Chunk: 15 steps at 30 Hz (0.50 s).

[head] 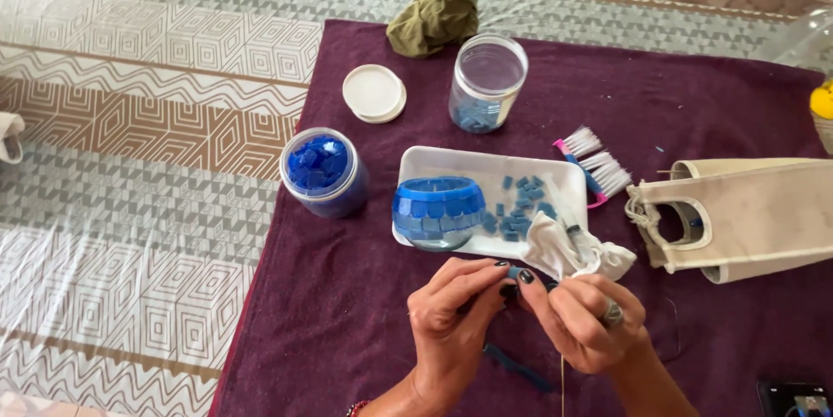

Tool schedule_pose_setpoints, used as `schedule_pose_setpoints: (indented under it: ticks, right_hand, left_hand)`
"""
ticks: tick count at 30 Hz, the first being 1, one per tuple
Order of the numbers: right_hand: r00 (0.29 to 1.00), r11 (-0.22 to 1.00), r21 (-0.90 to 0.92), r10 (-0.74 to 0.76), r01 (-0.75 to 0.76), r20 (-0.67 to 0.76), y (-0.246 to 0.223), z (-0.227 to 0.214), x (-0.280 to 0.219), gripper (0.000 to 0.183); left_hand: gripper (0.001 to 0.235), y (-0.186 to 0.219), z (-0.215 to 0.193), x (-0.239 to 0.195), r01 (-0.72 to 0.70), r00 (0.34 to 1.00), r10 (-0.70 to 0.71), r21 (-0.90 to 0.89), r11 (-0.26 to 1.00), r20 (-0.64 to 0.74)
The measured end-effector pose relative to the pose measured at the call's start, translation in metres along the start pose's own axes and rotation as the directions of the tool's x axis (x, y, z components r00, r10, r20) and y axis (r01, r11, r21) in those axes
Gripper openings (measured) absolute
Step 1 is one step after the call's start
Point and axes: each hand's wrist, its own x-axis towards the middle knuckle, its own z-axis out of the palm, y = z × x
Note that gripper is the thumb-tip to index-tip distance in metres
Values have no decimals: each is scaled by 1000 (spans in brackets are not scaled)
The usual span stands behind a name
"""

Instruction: A person is decorating a blue glass bowl by cutting and applying small blue mosaic tiles.

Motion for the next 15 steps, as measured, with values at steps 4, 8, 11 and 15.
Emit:
schedule_pose_setpoints:
  ticks: [4, 8, 11, 15]
  right_hand:
    - [998, 998, -21, -56, 56, -5, 2, 1, -5, 21]
    - [999, 991, 123, 46, -44, -15, 0, 5, -18, 25]
    - [981, 939, 287, 194, -188, 10, -3, 8, -22, 32]
    - [969, 947, 219, 247, -235, -30, -1, 9, -16, 23]
  left_hand:
    - [18, 0, 1, -2, 91, 995, -88, -79, 993, 45]
    - [22, -7, -3, -2, 259, 962, -217, -297, 919, 169]
    - [27, -16, -9, -2, 334, 932, -248, -358, 872, 265]
    - [32, -28, -12, 1, 551, 826, -358, -490, 675, 435]
